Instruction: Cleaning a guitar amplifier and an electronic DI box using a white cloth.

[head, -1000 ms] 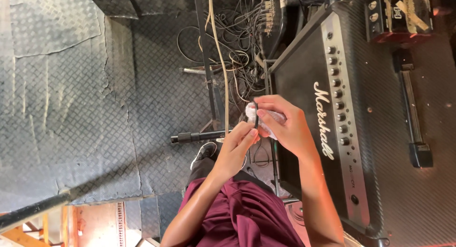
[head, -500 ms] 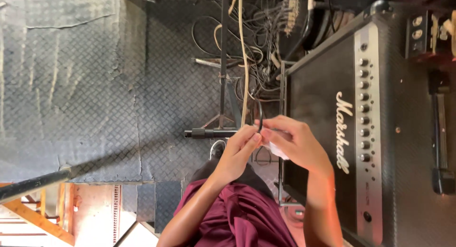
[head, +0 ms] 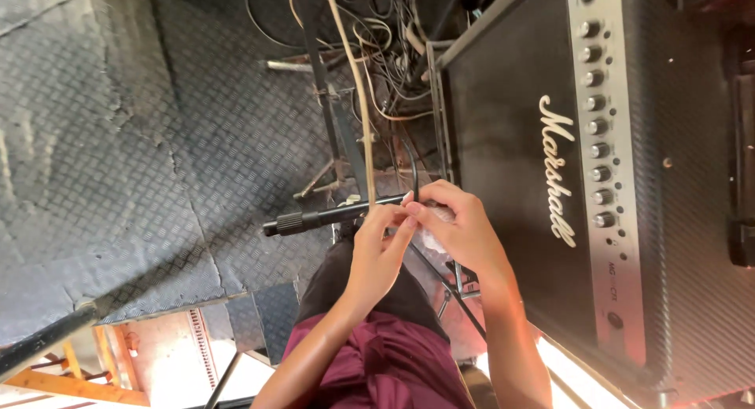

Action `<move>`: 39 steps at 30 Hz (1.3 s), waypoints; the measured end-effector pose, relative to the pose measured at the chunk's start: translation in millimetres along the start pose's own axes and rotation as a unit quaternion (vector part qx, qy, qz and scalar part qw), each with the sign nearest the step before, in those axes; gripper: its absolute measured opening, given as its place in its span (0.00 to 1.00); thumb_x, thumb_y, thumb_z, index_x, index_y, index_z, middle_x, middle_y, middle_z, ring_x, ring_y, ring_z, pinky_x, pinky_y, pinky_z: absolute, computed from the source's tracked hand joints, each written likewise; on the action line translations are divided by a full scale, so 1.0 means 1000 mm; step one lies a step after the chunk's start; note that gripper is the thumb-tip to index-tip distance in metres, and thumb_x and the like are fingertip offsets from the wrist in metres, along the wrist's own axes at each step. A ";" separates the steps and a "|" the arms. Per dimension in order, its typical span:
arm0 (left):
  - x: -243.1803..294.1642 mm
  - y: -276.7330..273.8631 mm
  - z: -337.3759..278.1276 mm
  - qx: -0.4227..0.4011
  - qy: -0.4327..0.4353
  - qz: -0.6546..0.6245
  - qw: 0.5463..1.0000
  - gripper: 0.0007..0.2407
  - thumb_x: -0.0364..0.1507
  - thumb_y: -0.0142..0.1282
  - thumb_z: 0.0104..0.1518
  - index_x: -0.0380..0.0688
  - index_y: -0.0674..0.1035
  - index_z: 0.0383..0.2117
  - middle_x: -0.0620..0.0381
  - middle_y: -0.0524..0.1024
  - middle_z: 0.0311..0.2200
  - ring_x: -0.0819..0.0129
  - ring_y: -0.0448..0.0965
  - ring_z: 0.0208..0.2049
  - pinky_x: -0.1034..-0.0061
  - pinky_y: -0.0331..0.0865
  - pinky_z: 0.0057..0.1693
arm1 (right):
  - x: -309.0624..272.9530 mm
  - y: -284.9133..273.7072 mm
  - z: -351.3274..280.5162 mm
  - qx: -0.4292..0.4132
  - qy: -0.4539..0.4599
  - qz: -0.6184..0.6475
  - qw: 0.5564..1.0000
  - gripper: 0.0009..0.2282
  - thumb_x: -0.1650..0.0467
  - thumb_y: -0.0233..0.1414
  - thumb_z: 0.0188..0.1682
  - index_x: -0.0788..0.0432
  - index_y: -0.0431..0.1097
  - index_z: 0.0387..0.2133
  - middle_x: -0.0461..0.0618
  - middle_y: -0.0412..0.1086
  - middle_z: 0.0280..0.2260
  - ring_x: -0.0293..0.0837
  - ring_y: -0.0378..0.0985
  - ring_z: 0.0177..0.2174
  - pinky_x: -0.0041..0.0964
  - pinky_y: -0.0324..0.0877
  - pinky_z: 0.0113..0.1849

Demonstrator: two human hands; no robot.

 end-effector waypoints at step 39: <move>0.017 -0.006 0.011 0.008 0.206 0.182 0.962 0.28 0.21 0.58 0.48 0.38 0.67 0.60 0.44 0.66 0.62 0.50 0.70 0.62 0.63 0.67 0.66 | -0.002 0.014 -0.002 0.153 0.004 -0.044 0.987 0.13 0.72 0.57 0.47 0.63 0.73 0.46 0.50 0.71 0.43 0.42 0.74 0.39 0.32 0.69 0.43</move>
Point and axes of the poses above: each hand's wrist, its own z-axis towards the middle knuckle, its own y-axis out of the palm, x = y × z, the point moved 5 cm from there along z, towards the middle knuckle
